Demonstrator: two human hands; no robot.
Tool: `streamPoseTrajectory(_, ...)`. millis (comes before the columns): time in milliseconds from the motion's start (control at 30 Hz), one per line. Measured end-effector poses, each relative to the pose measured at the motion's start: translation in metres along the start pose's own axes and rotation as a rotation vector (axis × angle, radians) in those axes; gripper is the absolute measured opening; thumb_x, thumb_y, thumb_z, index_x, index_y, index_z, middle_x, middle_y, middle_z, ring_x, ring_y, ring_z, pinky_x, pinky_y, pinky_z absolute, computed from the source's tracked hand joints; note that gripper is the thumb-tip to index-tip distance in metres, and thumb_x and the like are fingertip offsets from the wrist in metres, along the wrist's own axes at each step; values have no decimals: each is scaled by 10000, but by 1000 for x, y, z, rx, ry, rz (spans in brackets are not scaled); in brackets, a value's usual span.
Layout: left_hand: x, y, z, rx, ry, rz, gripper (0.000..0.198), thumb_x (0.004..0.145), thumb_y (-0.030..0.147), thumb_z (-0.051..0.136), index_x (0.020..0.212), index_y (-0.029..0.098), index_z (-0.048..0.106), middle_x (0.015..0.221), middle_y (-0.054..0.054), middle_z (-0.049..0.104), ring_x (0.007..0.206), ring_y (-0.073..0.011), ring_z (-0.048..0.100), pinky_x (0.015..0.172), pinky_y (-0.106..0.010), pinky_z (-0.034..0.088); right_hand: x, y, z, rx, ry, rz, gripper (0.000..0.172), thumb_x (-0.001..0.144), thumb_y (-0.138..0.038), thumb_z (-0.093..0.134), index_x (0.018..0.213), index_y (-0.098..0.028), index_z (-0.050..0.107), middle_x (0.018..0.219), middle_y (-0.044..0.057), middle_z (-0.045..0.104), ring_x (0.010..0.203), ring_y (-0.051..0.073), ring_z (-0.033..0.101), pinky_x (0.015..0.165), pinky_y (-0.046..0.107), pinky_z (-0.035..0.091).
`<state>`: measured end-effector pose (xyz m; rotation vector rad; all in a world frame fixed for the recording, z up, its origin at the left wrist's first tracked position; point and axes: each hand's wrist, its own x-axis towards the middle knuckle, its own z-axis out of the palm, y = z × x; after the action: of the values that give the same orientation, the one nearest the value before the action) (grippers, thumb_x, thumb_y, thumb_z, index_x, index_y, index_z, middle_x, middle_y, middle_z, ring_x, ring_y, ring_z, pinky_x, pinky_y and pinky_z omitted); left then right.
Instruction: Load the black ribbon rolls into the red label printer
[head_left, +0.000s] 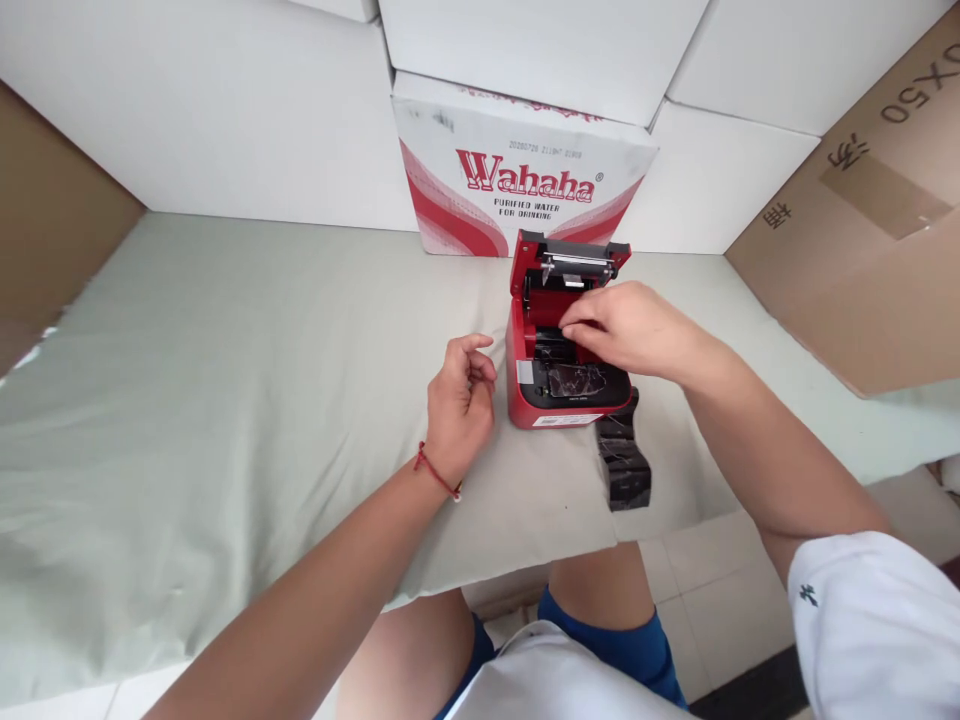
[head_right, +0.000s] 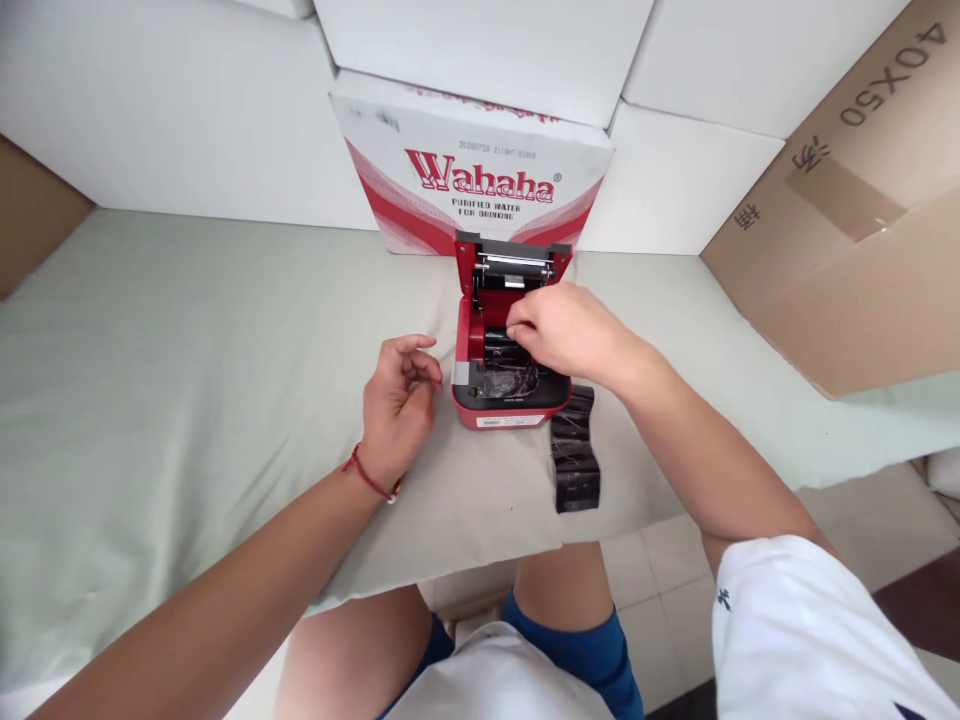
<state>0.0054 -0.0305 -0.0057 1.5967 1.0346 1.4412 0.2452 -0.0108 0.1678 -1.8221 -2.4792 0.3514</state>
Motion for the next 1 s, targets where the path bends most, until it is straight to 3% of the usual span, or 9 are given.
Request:
streamPoseTrajectory(100, 4, 3, -3, -97, -103, -227, 586, 789, 70, 562, 1314, 270, 728, 752, 87, 609, 664, -170, 571, 721, -308, 493, 27, -24, 2, -317, -230, 115, 377, 1109, -177, 670, 1397, -208, 911, 1400, 172, 905, 1229, 361, 833, 891, 411, 541)
streamPoseTrajectory(167, 6, 6, -4, -124, -165, -283, 576, 760, 68, 558, 1257, 259, 777, 728, 86, 596, 656, -165, 559, 713, -302, 483, 35, -36, 6, -379, -299, 154, 349, 1084, -203, 732, 1386, -188, 905, 1412, 205, 895, 1241, 394, 834, 860, 419, 541)
streamPoseTrajectory(267, 8, 7, -1, -119, -167, -307, 520, 792, 58, 566, 1210, 251, 810, 777, 66, 650, 691, -162, 589, 737, -300, 498, 31, -44, 4, -404, -295, 176, 307, 1084, -243, 756, 1344, -148, 891, 1429, 243, 874, 1250, 420, 831, 863, 432, 555)
streamPoseTrajectory(367, 9, 8, 3, -89, -112, -316, 416, 887, 63, 588, 1173, 243, 830, 914, 21, 723, 747, -162, 629, 748, -298, 523, 7, -42, -9, -363, -190, 181, 345, 1118, -281, 704, 1405, -151, 845, 1421, 229, 868, 1242, 411, 832, 912, 446, 574)
streamPoseTrajectory(500, 12, 8, 5, -28, -48, -254, 239, 1028, 143, 662, 1096, 230, 874, 1079, -41, 712, 831, -176, 646, 759, -307, 562, -50, -18, -41, -117, -13, 213, 399, 1127, -465, 690, 1439, -248, 809, 1068, 96, 873, 920, 316, 804, 834, 439, 580)
streamPoseTrajectory(567, 14, 8, 5, -5, -42, -222, 171, 1060, 189, 714, 1025, 224, 878, 1049, -42, 665, 842, -184, 622, 786, -319, 577, -76, 7, -54, -41, -19, 285, 428, 1125, -605, 665, 1363, -292, 834, 855, 59, 788, 742, 296, 723, 747, 456, 569)
streamPoseTrajectory(633, 16, 8, 5, 8, -46, -199, 163, 1060, 192, 753, 935, 220, 854, 995, -29, 618, 854, -191, 603, 835, -331, 591, -95, 38, -58, -32, -31, 371, 460, 1119, -665, 642, 1350, -319, 839, 845, 67, 788, 753, 323, 729, 771, 494, 597)
streamPoseTrajectory(800, 17, 5, 4, 23, -32, -210, 226, 1042, 207, 840, 834, 221, 755, 970, -8, 569, 815, -183, 540, 789, -324, 551, -106, 94, -24, -114, -200, 513, 347, 1038, -492, 743, 1254, -261, 886, 1183, 144, 912, 1065, 386, 846, 925, 489, 645)
streamPoseTrajectory(1000, 19, 6, 4, 48, 1, -202, 457, 1122, 288, 776, 705, 243, 594, 876, -12, 528, 877, -215, 573, 819, -339, 544, -97, 79, 36, -50, -127, 409, 514, 1110, -392, 637, 1552, -228, 842, 1606, 169, 818, 1301, 347, 844, 1126, 456, 661)
